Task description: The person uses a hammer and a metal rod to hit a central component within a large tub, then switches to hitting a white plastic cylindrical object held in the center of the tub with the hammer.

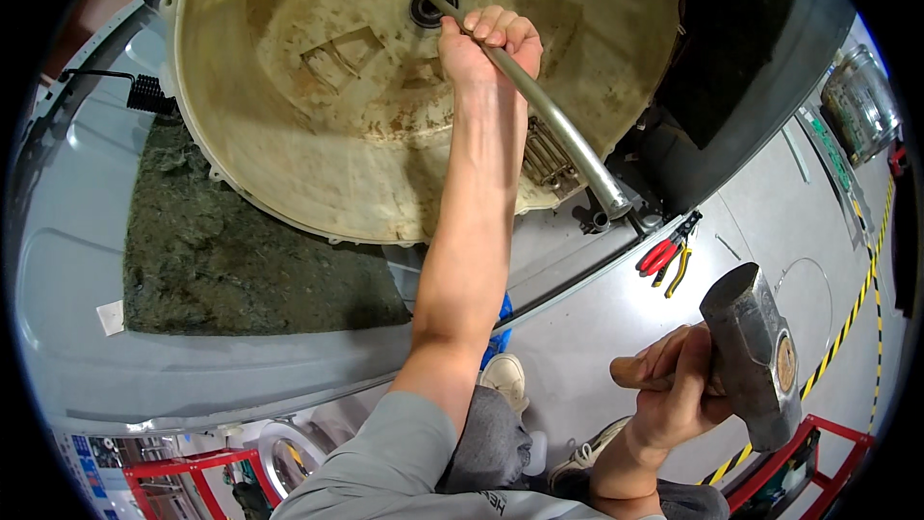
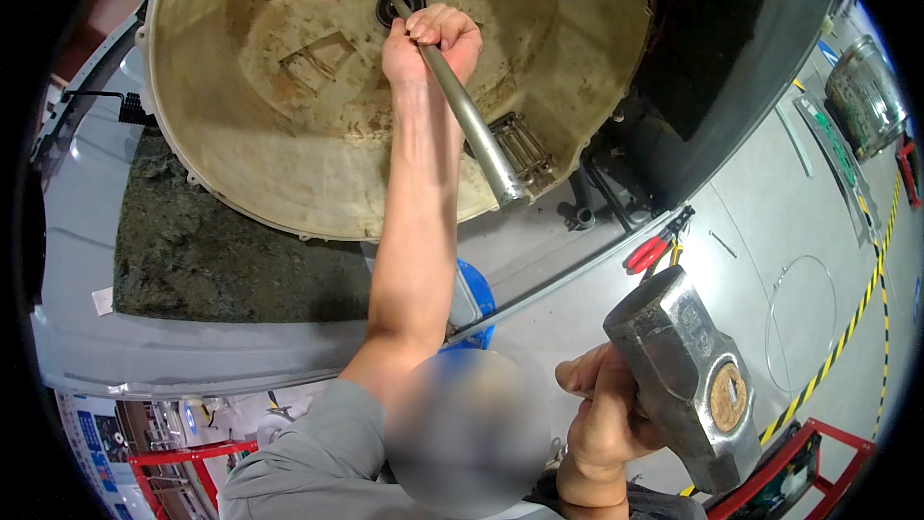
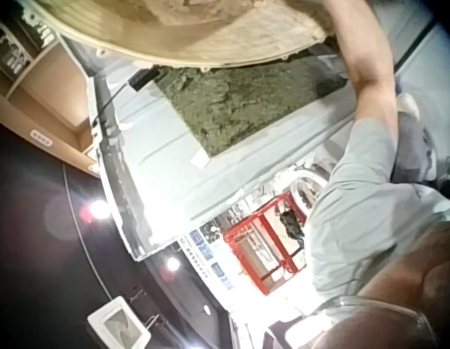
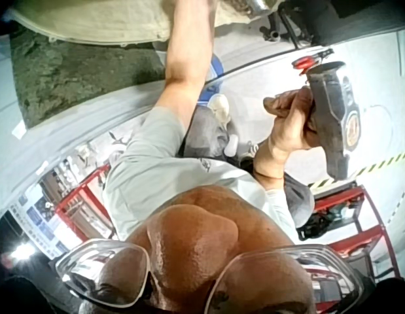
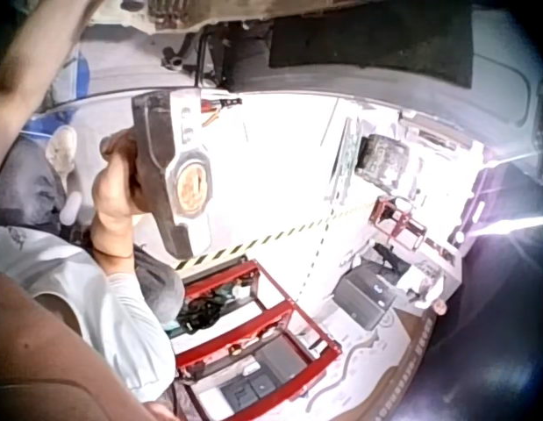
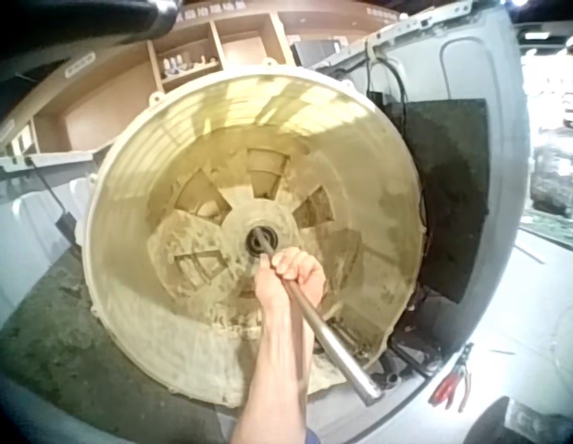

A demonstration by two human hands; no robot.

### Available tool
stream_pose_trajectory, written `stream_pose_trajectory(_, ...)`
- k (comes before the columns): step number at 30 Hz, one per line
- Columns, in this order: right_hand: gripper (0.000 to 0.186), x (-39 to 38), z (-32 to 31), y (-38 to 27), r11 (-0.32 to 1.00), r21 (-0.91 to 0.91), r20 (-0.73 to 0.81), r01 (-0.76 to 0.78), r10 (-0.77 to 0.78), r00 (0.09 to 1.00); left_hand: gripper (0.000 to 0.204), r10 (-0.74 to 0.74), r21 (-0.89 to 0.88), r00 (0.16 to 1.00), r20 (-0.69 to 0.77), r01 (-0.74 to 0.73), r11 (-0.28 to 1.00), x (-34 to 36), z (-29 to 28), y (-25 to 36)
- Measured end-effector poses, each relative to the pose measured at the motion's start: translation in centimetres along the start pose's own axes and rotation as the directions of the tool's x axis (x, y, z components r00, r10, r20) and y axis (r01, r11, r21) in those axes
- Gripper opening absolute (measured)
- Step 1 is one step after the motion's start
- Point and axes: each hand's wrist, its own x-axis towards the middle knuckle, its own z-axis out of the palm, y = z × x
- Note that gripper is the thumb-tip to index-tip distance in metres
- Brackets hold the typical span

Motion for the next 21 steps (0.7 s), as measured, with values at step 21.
stream_pose_trajectory(21, 0.026, -1.9, -1.3, 4.1, 0.887, -0.406, 0.336, 0.221, -0.079, 0.938, 0.049, -0.021, 0.005, 0.998, -0.056, 0.022, 1.000, -0.1, -0.9, -0.2)
